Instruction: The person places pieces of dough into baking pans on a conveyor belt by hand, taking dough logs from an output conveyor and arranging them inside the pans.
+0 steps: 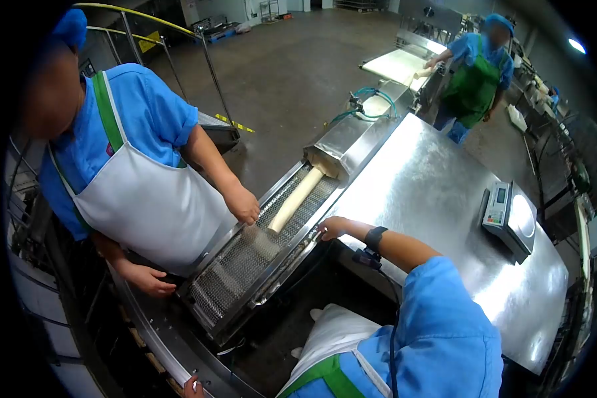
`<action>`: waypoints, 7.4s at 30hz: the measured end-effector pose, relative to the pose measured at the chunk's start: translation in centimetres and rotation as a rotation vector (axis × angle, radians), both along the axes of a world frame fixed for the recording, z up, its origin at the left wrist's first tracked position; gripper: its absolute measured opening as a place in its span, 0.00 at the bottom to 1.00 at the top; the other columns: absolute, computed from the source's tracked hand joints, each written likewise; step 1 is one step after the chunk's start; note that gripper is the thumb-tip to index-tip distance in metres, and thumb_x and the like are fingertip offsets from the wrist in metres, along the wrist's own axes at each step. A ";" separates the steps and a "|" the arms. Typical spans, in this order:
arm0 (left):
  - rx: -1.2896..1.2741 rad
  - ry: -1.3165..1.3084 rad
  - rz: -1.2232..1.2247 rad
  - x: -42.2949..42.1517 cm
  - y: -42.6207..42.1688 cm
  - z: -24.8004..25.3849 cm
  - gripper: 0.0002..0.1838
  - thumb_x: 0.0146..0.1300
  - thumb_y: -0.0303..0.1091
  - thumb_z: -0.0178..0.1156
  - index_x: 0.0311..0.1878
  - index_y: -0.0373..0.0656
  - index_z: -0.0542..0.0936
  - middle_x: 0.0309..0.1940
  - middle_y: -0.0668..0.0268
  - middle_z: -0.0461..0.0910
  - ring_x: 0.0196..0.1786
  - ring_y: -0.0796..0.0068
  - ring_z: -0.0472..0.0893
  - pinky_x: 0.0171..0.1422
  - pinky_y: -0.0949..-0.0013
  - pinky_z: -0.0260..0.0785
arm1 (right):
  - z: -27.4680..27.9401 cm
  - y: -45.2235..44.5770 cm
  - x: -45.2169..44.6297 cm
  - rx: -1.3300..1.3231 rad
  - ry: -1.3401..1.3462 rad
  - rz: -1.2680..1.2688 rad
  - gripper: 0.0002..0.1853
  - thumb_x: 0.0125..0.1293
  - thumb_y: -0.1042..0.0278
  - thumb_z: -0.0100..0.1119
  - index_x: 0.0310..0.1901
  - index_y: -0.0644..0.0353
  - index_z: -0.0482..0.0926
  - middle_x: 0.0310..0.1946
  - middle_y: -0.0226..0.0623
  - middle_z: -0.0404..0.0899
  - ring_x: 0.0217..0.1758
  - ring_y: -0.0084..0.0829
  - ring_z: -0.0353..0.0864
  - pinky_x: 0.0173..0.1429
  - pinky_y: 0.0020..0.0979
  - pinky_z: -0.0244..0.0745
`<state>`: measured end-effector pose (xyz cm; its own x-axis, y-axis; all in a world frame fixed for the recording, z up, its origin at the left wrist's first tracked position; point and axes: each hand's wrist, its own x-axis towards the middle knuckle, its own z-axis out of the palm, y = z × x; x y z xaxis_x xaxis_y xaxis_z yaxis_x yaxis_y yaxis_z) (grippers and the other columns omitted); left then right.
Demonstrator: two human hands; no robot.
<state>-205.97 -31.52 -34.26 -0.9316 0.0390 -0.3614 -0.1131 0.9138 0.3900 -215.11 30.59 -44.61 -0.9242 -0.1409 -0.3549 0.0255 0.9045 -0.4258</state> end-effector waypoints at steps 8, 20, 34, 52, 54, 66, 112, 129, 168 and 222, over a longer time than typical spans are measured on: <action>0.013 -0.056 0.042 -0.7 0.1 -1.1 0.15 0.59 0.33 0.47 0.46 0.35 0.70 0.44 0.52 0.70 0.49 0.59 0.68 0.53 0.65 0.58 | 0.1 0.7 -2.4 0.149 0.023 -0.269 0.31 0.41 0.59 0.61 0.50 0.52 0.64 0.43 0.45 0.65 0.46 0.47 0.67 0.45 0.40 0.67; 0.045 0.023 0.217 1.2 1.0 -2.1 0.12 0.53 0.33 0.50 0.40 0.39 0.74 0.34 0.56 0.73 0.41 0.59 0.70 0.47 0.63 0.60 | 1.1 2.8 -9.5 0.433 0.320 -0.163 0.20 0.49 0.72 0.49 0.47 0.46 0.67 0.49 0.39 0.66 0.53 0.37 0.64 0.46 0.37 0.68; -0.023 0.251 0.328 6.9 3.1 0.8 0.12 0.53 0.33 0.52 0.40 0.40 0.74 0.39 0.60 0.72 0.45 0.62 0.70 0.48 0.63 0.61 | 3.0 0.5 -12.4 0.556 0.048 0.489 0.24 0.34 0.59 0.65 0.36 0.59 0.71 0.38 0.43 0.69 0.43 0.43 0.67 0.42 0.37 0.65; 0.193 0.220 0.214 6.7 -3.8 2.1 0.15 0.53 0.31 0.49 0.44 0.40 0.72 0.49 0.57 0.65 0.55 0.60 0.60 0.59 0.64 0.50 | 21.3 -22.6 -2.8 -0.699 -0.196 -0.071 0.29 0.46 0.56 0.56 0.48 0.67 0.66 0.38 0.45 0.70 0.39 0.33 0.71 0.42 0.30 0.68; 0.166 0.147 0.056 4.9 -1.9 4.5 0.14 0.55 0.31 0.47 0.45 0.39 0.70 0.50 0.59 0.64 0.56 0.62 0.59 0.60 0.65 0.48 | 20.6 -23.1 -2.6 -0.747 -0.116 0.028 0.32 0.45 0.50 0.54 0.48 0.67 0.66 0.40 0.45 0.69 0.38 0.34 0.71 0.42 0.30 0.67; 0.251 0.118 -0.441 -4.0 8.9 6.9 0.15 0.56 0.33 0.46 0.46 0.40 0.70 0.50 0.59 0.64 0.56 0.62 0.58 0.59 0.64 0.50 | 21.8 -15.5 8.1 -0.867 0.310 -0.274 0.24 0.44 0.53 0.57 0.35 0.67 0.73 0.30 0.39 0.72 0.34 0.27 0.71 0.35 0.24 0.66; 0.343 0.280 0.419 4.1 -9.2 4.5 0.14 0.53 0.31 0.51 0.44 0.42 0.72 0.48 0.61 0.67 0.52 0.62 0.63 0.55 0.65 0.55 | 25.8 -40.2 -15.6 -0.610 -0.030 0.169 0.16 0.46 0.65 0.56 0.33 0.70 0.72 0.25 0.36 0.73 0.25 0.21 0.70 0.28 0.21 0.65; 0.296 0.253 0.660 0.0 -16.1 4.3 0.15 0.52 0.28 0.50 0.45 0.43 0.71 0.47 0.59 0.67 0.53 0.61 0.61 0.58 0.64 0.51 | 15.4 -63.4 -35.1 -0.434 0.095 0.600 0.34 0.50 0.43 0.54 0.49 0.67 0.67 0.43 0.45 0.70 0.43 0.31 0.71 0.43 0.27 0.68; -0.351 0.214 0.891 -22.4 -6.6 -3.3 0.19 0.48 0.46 0.51 0.41 0.47 0.76 0.45 0.59 0.70 0.57 0.58 0.59 0.53 0.51 0.52 | 6.2 4.7 -25.7 0.193 -0.158 0.135 0.21 0.34 0.71 0.63 0.35 0.65 0.70 0.36 0.46 0.71 0.40 0.43 0.71 0.42 0.39 0.66; 0.654 0.479 0.879 -17.1 -10.5 -8.5 0.19 0.52 0.33 0.52 0.49 0.38 0.70 0.60 0.47 0.49 0.61 0.57 0.55 0.62 0.67 0.47 | 0.9 -71.7 -35.2 -0.046 0.192 1.303 0.09 0.48 0.63 0.50 0.26 0.59 0.74 0.23 0.42 0.74 0.28 0.40 0.75 0.33 0.34 0.69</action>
